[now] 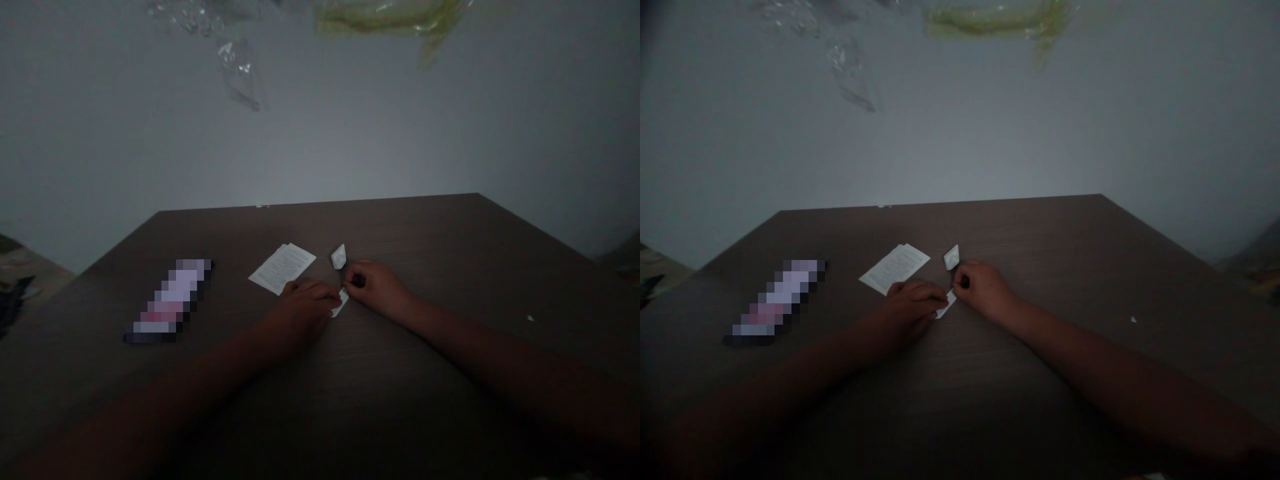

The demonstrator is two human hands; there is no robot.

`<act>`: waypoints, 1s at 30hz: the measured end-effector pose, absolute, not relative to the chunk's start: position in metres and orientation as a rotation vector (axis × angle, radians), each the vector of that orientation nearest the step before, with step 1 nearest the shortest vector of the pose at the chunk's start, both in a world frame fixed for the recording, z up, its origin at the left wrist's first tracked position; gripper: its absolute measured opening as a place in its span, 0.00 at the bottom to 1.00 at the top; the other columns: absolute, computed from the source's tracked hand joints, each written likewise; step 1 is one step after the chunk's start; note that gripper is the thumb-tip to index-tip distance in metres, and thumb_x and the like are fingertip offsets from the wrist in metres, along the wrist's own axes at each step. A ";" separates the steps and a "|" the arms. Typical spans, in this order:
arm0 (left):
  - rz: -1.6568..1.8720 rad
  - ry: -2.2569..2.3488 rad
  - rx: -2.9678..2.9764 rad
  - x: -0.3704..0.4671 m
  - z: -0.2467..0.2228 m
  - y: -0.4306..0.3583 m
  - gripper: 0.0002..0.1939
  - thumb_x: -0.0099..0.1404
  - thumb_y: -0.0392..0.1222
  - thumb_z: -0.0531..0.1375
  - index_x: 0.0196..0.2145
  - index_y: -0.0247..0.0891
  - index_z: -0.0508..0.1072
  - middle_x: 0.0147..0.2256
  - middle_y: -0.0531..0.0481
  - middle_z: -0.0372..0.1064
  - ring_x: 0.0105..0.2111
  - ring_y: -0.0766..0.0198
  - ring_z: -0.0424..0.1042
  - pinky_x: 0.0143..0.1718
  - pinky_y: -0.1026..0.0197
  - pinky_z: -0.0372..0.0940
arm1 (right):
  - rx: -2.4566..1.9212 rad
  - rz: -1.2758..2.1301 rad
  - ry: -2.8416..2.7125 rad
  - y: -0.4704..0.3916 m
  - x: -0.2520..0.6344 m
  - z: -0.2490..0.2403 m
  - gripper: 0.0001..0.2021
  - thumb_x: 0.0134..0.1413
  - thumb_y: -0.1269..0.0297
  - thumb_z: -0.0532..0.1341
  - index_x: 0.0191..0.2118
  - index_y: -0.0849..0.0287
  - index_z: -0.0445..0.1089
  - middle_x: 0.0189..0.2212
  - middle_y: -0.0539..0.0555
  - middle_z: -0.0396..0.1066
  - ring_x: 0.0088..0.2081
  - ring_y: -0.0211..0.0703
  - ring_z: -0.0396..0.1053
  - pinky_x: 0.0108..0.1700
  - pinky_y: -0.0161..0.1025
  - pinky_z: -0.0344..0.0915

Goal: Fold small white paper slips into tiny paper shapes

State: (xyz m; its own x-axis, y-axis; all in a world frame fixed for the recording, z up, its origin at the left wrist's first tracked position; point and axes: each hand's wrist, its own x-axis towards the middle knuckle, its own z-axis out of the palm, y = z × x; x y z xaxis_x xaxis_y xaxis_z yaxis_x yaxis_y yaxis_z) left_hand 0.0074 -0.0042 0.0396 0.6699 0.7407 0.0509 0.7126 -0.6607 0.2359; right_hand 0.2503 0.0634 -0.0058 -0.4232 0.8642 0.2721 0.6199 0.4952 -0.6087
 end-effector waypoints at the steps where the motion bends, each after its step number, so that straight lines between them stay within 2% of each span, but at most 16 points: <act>1: 0.210 1.182 2.683 0.007 0.039 -0.004 0.21 0.78 0.26 0.60 0.61 0.43 0.82 0.64 0.44 0.82 0.66 0.45 0.78 0.66 0.40 0.67 | -1.228 0.569 -2.172 0.065 0.249 -0.006 0.09 0.61 0.76 0.72 0.34 0.54 0.78 0.35 0.51 0.78 0.38 0.46 0.74 0.44 0.42 0.66; 6: 0.205 1.151 2.648 0.006 0.038 -0.002 0.17 0.79 0.35 0.65 0.61 0.46 0.83 0.63 0.44 0.82 0.66 0.44 0.77 0.67 0.38 0.65 | -1.238 0.551 -2.113 0.067 0.248 -0.006 0.11 0.61 0.77 0.71 0.32 0.54 0.76 0.35 0.52 0.79 0.38 0.46 0.75 0.44 0.43 0.66; 8: 0.221 1.120 2.639 0.006 0.038 -0.003 0.13 0.80 0.38 0.66 0.58 0.45 0.85 0.61 0.45 0.83 0.64 0.45 0.79 0.67 0.39 0.64 | -1.214 0.555 -2.090 0.066 0.249 -0.005 0.11 0.61 0.76 0.71 0.31 0.54 0.75 0.34 0.51 0.78 0.38 0.45 0.74 0.44 0.42 0.66; 11: 0.245 1.071 2.639 0.006 0.037 -0.004 0.10 0.82 0.38 0.64 0.53 0.45 0.86 0.56 0.48 0.85 0.60 0.50 0.82 0.67 0.43 0.64 | -1.153 0.578 -2.082 0.063 0.254 -0.003 0.09 0.64 0.73 0.69 0.33 0.54 0.75 0.34 0.51 0.78 0.36 0.44 0.73 0.43 0.42 0.66; 13: 0.251 1.060 2.649 0.005 0.035 -0.004 0.09 0.81 0.39 0.65 0.52 0.45 0.86 0.56 0.49 0.85 0.59 0.51 0.82 0.67 0.44 0.65 | -1.092 0.604 -2.118 0.061 0.257 -0.003 0.08 0.66 0.72 0.69 0.34 0.54 0.77 0.34 0.51 0.78 0.36 0.44 0.73 0.42 0.41 0.66; 17: 0.243 0.978 2.687 0.002 0.033 -0.004 0.15 0.78 0.41 0.68 0.60 0.44 0.84 0.62 0.44 0.83 0.65 0.47 0.79 0.70 0.42 0.65 | -1.017 0.624 -2.182 0.058 0.260 -0.003 0.07 0.66 0.72 0.69 0.35 0.54 0.78 0.34 0.50 0.77 0.36 0.44 0.73 0.43 0.41 0.66; 21: 0.205 0.888 2.713 0.001 0.039 -0.006 0.21 0.78 0.39 0.66 0.66 0.50 0.80 0.70 0.46 0.79 0.73 0.47 0.74 0.73 0.40 0.64 | -1.027 0.619 -2.160 0.056 0.261 -0.001 0.07 0.68 0.72 0.68 0.37 0.54 0.78 0.35 0.51 0.78 0.37 0.45 0.74 0.44 0.42 0.67; 25: 0.223 0.929 2.723 0.002 0.048 -0.009 0.19 0.81 0.37 0.63 0.64 0.49 0.82 0.68 0.46 0.81 0.69 0.47 0.78 0.66 0.42 0.67 | -1.027 0.592 -2.161 0.054 0.263 0.002 0.07 0.68 0.72 0.68 0.37 0.54 0.78 0.36 0.51 0.79 0.39 0.46 0.75 0.45 0.43 0.69; 30: 0.238 1.134 2.736 0.004 0.045 -0.010 0.14 0.85 0.41 0.62 0.61 0.44 0.84 0.60 0.44 0.83 0.63 0.45 0.80 0.65 0.37 0.64 | -1.017 0.566 -2.187 0.053 0.263 0.001 0.05 0.68 0.70 0.68 0.40 0.53 0.78 0.38 0.52 0.80 0.40 0.47 0.76 0.47 0.45 0.70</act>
